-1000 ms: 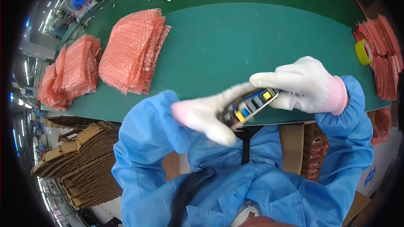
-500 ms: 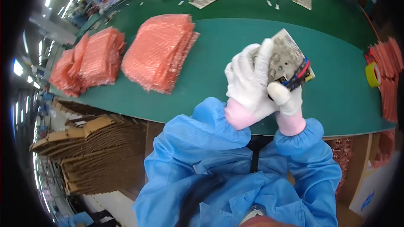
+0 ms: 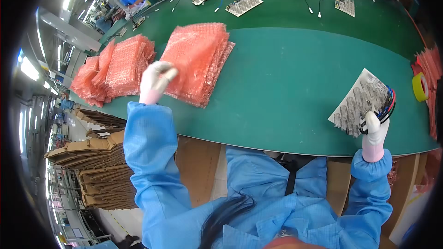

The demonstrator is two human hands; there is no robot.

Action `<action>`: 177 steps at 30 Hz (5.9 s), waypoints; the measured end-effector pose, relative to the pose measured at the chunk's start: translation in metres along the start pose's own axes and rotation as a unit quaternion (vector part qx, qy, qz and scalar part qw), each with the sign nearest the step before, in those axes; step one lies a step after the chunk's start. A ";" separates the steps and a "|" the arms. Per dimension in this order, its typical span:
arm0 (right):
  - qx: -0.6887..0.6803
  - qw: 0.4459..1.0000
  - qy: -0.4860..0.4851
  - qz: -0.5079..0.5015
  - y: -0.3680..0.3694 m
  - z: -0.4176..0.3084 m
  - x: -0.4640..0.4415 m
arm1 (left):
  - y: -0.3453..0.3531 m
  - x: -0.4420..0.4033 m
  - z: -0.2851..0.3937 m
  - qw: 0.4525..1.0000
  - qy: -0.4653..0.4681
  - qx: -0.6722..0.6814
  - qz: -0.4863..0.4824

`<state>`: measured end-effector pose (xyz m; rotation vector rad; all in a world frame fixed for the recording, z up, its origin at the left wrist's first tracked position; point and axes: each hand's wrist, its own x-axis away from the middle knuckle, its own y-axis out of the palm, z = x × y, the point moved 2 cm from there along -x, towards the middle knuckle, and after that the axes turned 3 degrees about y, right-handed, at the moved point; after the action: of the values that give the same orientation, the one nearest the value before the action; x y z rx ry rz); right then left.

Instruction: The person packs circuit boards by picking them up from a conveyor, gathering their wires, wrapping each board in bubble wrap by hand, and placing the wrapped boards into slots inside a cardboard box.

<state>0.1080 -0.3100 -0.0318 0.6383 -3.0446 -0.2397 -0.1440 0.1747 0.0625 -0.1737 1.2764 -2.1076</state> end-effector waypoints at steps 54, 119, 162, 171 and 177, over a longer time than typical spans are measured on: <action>0.029 0.967 -0.145 -0.208 0.084 -0.021 0.033 | 0.129 0.044 0.241 0.776 0.247 0.468 -0.344; 0.633 0.739 -0.214 0.083 -0.038 -0.119 -0.348 | 0.196 -0.030 0.175 0.958 0.222 0.069 -0.170; -0.307 0.886 0.144 -0.317 0.165 -0.124 -0.059 | 0.122 0.021 0.204 0.439 0.035 0.865 -0.241; -0.011 0.997 -0.037 -0.060 0.053 -0.107 -0.027 | 0.135 0.056 0.188 0.556 -0.026 0.802 -0.218; 0.456 0.741 -0.493 0.004 0.090 -0.148 0.012 | 0.154 0.059 0.197 0.641 0.021 0.737 -0.213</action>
<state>0.0689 -0.2549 0.1280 0.6060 -4.0278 1.5144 -0.0330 -0.0539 0.0237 0.3385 -0.8617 -2.8373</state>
